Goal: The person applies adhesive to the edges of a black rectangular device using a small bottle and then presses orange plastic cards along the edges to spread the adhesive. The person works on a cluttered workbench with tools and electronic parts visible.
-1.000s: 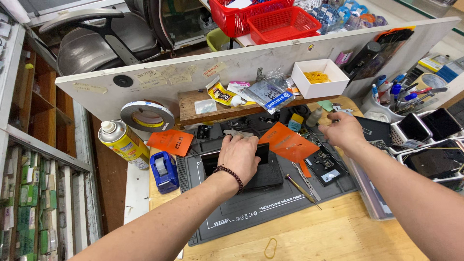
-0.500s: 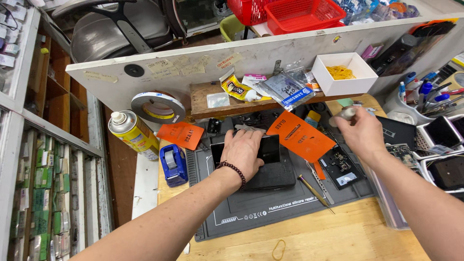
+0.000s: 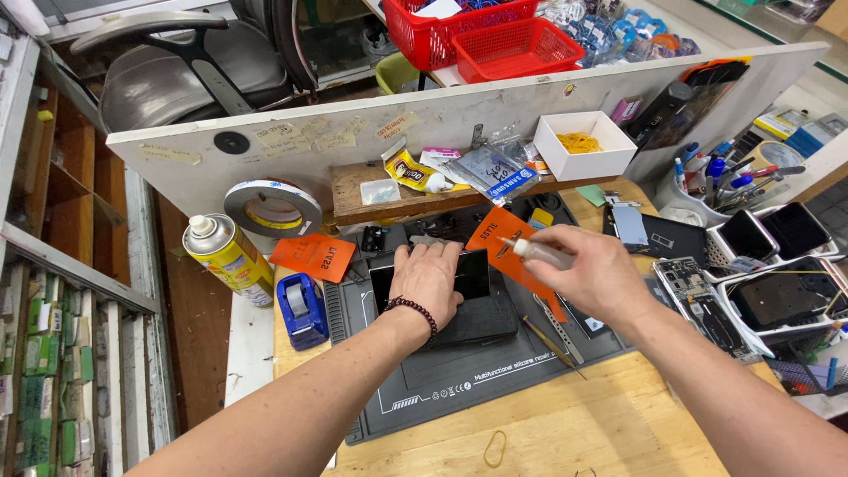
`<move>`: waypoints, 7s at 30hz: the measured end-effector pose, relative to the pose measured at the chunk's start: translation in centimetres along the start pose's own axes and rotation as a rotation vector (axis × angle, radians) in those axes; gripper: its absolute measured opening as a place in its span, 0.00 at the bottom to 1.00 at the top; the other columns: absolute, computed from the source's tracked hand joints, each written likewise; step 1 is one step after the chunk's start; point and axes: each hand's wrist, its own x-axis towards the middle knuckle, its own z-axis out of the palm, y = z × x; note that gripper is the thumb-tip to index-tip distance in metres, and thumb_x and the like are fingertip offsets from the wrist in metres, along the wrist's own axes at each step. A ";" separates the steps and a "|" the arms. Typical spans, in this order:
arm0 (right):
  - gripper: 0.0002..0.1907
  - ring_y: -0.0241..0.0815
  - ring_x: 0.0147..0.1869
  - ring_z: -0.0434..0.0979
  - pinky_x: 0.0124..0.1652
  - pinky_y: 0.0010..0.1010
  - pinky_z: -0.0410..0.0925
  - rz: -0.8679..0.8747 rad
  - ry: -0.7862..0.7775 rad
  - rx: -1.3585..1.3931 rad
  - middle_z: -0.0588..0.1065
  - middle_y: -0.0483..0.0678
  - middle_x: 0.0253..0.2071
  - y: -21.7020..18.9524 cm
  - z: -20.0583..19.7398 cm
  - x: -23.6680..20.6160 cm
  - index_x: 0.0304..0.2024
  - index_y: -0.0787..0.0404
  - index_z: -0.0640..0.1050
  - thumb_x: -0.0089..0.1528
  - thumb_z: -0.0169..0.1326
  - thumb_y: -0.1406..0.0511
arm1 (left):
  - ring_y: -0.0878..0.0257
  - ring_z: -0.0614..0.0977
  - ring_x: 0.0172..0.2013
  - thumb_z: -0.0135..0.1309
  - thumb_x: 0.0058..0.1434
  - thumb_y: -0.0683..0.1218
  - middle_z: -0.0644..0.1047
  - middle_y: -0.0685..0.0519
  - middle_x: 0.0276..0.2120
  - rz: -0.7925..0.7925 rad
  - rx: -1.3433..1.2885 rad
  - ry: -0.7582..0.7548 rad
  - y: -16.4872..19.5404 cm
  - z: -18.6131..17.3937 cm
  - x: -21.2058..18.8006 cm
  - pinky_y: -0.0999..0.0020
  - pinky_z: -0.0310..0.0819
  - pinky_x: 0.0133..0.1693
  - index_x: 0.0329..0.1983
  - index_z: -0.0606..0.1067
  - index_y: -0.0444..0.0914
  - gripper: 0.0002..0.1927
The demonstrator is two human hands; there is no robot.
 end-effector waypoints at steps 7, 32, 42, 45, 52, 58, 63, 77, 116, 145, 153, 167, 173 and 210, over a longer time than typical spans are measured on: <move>0.19 0.52 0.47 0.83 0.47 0.39 0.73 -0.003 -0.009 -0.121 0.82 0.51 0.42 -2.1 1.0 1.1 0.45 0.52 0.85 0.56 0.61 0.53 | 0.50 0.74 0.56 0.70 0.48 0.46 0.77 0.47 0.50 -0.015 0.015 -0.021 -0.1 0.0 0.2 0.49 0.56 0.60 0.55 0.70 0.40 0.32; 0.22 0.48 0.43 0.85 0.47 0.36 0.74 0.175 -0.211 -0.127 0.84 0.54 0.38 -2.0 0.5 3.3 0.47 0.54 0.86 0.56 0.60 0.50 | 0.51 0.73 0.56 0.68 0.51 0.46 0.76 0.48 0.50 -0.024 0.032 -0.060 0.2 -0.5 0.1 0.49 0.56 0.60 0.55 0.70 0.39 0.30; 0.19 0.40 0.39 0.81 0.40 0.33 0.73 0.384 -0.204 0.347 0.84 0.47 0.38 1.2 1.2 3.0 0.45 0.61 0.85 0.60 0.60 0.54 | 0.51 0.74 0.55 0.68 0.51 0.46 0.76 0.48 0.49 -0.021 0.043 -0.057 0.3 -0.6 -0.1 0.50 0.58 0.59 0.54 0.71 0.39 0.28; 0.20 0.32 0.41 0.73 0.36 0.28 0.65 0.519 -0.249 0.882 0.81 0.42 0.42 4.0 0.5 2.2 0.54 0.60 0.81 0.66 0.54 0.56 | 0.50 0.74 0.55 0.68 0.50 0.45 0.76 0.47 0.50 0.000 0.031 -0.021 0.3 -0.6 -0.2 0.50 0.58 0.58 0.54 0.71 0.39 0.29; 0.21 0.40 0.51 0.80 0.47 0.36 0.73 0.545 -0.149 0.885 0.79 0.46 0.48 11.5 -0.2 1.0 0.58 0.60 0.72 0.62 0.54 0.63 | 0.50 0.74 0.54 0.68 0.49 0.45 0.76 0.46 0.49 0.003 0.040 0.006 0.5 -0.5 -0.4 0.51 0.59 0.56 0.55 0.70 0.38 0.31; 0.21 0.39 0.48 0.80 0.48 0.31 0.71 0.328 0.202 0.454 0.81 0.49 0.46 16.8 1.5 3.8 0.54 0.66 0.73 0.61 0.62 0.67 | 0.51 0.75 0.51 0.68 0.48 0.44 0.77 0.47 0.45 0.045 0.044 0.115 0.8 -0.2 -1.2 0.50 0.59 0.57 0.55 0.70 0.38 0.30; 0.20 0.43 0.47 0.80 0.46 0.32 0.70 0.319 0.259 0.287 0.81 0.53 0.45 18.5 3.6 8.0 0.51 0.67 0.76 0.58 0.65 0.67 | 0.51 0.75 0.50 0.67 0.49 0.43 0.77 0.49 0.43 0.078 0.053 0.147 0.8 0.0 -1.8 0.49 0.59 0.59 0.49 0.71 0.39 0.25; 0.27 0.51 0.48 0.82 0.49 0.39 0.71 0.361 0.255 -0.001 0.82 0.57 0.45 16.7 4.0 7.0 0.57 0.65 0.78 0.59 0.64 0.56 | 0.48 0.75 0.52 0.63 0.51 0.45 0.78 0.45 0.43 0.091 -0.046 0.206 1.2 -0.4 -1.2 0.44 0.57 0.59 0.46 0.73 0.36 0.20; 0.09 0.40 0.34 0.84 0.39 0.33 0.75 0.254 -0.185 0.267 0.84 0.48 0.32 -0.6 4.1 2.7 0.41 0.59 0.83 0.58 0.62 0.65 | 0.48 0.75 0.54 0.57 0.58 0.42 0.78 0.43 0.43 0.050 -0.164 0.052 2.9 -1.6 -1.5 0.35 0.49 0.64 0.44 0.66 0.35 0.15; 0.13 0.49 0.41 0.83 0.43 0.37 0.73 0.053 -0.187 -0.073 0.83 0.51 0.37 0.6 2.2 3.0 0.45 0.52 0.84 0.57 0.61 0.63 | 0.47 0.77 0.51 0.58 0.56 0.43 0.79 0.42 0.40 -0.076 -0.046 -0.013 4.3 -1.0 -0.3 0.34 0.53 0.59 0.45 0.66 0.36 0.17; 0.11 0.37 0.37 0.84 0.40 0.31 0.75 0.170 -0.286 0.138 0.85 0.46 0.34 1.3 1.9 3.2 0.41 0.55 0.86 0.55 0.61 0.64 | 0.47 0.76 0.51 0.58 0.56 0.43 0.78 0.44 0.40 -0.071 -0.063 0.026 4.7 -1.0 -1.0 0.36 0.53 0.59 0.44 0.66 0.36 0.16; 0.12 0.39 0.35 0.84 0.40 0.31 0.74 0.182 -0.343 0.061 0.84 0.47 0.33 0.0 1.9 3.5 0.41 0.54 0.86 0.54 0.60 0.64 | 0.48 0.75 0.52 0.56 0.56 0.42 0.77 0.43 0.39 -0.046 -0.061 0.034 4.7 -1.0 -1.3 0.37 0.53 0.59 0.43 0.66 0.36 0.15; 0.12 0.39 0.35 0.84 0.40 0.31 0.74 0.172 -0.326 0.084 0.85 0.47 0.32 0.3 1.9 3.7 0.40 0.55 0.86 0.55 0.59 0.64 | 0.49 0.75 0.51 0.56 0.57 0.41 0.77 0.44 0.38 -0.067 -0.071 -0.007 4.9 -1.4 -1.3 0.38 0.52 0.61 0.43 0.66 0.36 0.14; 0.11 0.53 0.47 0.81 0.48 0.44 0.72 0.046 -0.361 -0.334 0.82 0.52 0.37 -2.7 2.6 3.1 0.40 0.52 0.84 0.57 0.61 0.58 | 0.49 0.77 0.48 0.63 0.53 0.40 0.78 0.47 0.35 -0.068 -0.140 0.166 4.4 1.2 -0.6 0.42 0.56 0.57 0.41 0.66 0.37 0.18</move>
